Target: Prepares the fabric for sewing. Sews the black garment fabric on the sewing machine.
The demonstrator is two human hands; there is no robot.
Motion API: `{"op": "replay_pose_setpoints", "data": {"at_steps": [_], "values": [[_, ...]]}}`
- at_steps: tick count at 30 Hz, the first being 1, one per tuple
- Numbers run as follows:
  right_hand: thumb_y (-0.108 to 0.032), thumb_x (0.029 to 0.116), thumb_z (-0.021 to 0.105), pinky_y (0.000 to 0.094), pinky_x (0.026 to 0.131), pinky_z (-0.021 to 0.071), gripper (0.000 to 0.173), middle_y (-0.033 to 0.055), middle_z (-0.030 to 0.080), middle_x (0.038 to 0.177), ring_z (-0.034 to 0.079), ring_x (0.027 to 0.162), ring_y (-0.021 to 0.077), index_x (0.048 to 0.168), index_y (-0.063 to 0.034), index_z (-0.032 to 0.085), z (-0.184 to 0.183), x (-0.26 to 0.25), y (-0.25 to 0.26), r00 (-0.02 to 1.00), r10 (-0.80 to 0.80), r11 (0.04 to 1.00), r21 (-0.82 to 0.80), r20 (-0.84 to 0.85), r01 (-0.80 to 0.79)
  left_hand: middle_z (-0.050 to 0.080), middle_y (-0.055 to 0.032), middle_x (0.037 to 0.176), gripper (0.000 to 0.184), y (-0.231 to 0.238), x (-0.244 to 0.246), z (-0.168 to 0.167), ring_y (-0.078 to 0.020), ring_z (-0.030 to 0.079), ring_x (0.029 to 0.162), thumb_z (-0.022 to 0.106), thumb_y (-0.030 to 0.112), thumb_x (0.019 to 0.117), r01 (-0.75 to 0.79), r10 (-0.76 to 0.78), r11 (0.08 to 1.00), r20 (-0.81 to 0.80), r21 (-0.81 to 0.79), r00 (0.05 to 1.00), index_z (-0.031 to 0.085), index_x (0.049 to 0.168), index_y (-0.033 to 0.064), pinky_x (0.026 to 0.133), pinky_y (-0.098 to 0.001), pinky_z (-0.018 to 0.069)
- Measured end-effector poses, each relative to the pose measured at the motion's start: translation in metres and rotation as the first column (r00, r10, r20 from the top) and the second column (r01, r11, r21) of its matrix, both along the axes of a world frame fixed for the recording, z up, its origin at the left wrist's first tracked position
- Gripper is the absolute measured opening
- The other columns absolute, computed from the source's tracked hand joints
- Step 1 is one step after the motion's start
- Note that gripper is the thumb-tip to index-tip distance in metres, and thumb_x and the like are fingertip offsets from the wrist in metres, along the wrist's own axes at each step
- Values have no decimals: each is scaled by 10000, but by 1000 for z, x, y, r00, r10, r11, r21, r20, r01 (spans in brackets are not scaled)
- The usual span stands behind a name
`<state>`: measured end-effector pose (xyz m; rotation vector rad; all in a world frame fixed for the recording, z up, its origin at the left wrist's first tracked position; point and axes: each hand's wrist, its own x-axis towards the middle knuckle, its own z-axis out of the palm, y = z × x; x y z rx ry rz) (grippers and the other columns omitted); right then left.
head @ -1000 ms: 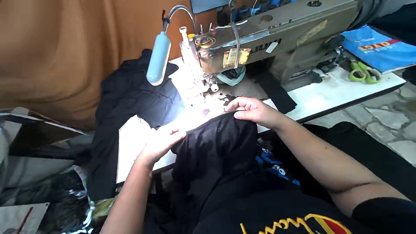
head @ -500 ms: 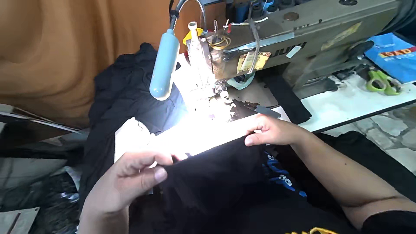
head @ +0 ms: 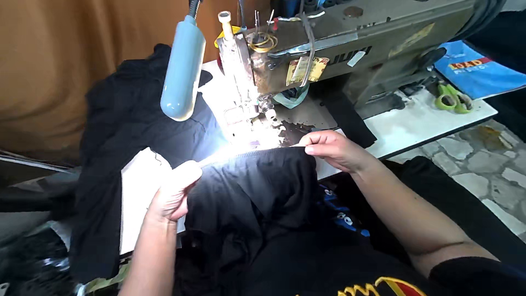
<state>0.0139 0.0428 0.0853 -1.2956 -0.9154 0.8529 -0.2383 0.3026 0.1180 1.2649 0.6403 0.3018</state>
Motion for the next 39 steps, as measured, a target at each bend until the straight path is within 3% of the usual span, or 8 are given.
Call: {"op": "replay_pose_setpoints", "data": {"at_steps": [2,4,11,20,26,29,34,39], "values": [[-59,925,583,149,558,435,148,-69,610,708,527,609,-26,804,-116,647,4,-12,9,995,-69,996,-42,72,72,649,74,660,265,-27,17,2,16,589,569,537,22,942,-58,58,995,-3,80,998,660,783,195,539,-153,515],[-51,930,603,149,575,457,130,-53,636,744,556,639,-19,817,-103,639,7,-26,18,988,-73,996,-43,140,80,577,106,574,225,-57,34,-8,33,492,474,605,32,891,-17,13,982,24,188,1000,653,750,200,465,-134,433],[-28,941,584,122,555,454,132,-74,620,718,544,615,-49,860,-74,678,16,-57,29,941,-36,996,-67,337,62,627,55,723,111,-102,46,-30,16,599,605,549,45,993,62,-99,930,86,362,991,656,980,25,600,-161,536],[-38,898,616,100,539,441,84,-92,592,712,520,596,-65,847,-100,644,7,-73,29,915,-132,990,12,381,138,616,49,724,100,-107,39,-26,31,538,584,596,82,969,40,-102,830,81,556,991,677,915,59,549,-134,458],[-60,890,607,99,571,449,65,-63,585,709,524,615,-63,833,-73,636,1,-86,30,816,-263,958,36,514,285,649,-16,750,95,-115,45,-31,-4,588,649,622,62,923,-63,-35,622,108,780,993,700,885,25,611,-147,493],[-81,920,595,117,631,480,113,-6,634,789,564,682,-33,933,-21,689,2,-92,27,787,-247,956,8,565,295,676,-48,770,107,-120,48,-39,-25,630,695,629,54,913,-137,33,558,143,818,989,718,877,6,654,-159,520],[-156,952,557,102,742,517,290,33,664,1011,603,832,-54,1118,40,693,13,-93,17,921,-57,995,-49,385,82,691,-85,815,145,-121,47,-45,-73,650,715,689,123,872,-185,71,475,172,860,982,702,920,-13,664,-199,538],[-18,912,488,202,799,559,227,46,686,970,648,904,44,950,-3,711,14,-45,22,765,-155,985,160,625,69,661,16,765,88,-110,34,-30,58,601,678,605,74,888,-110,-101,660,232,743,967,663,885,8,643,-115,523]]}}
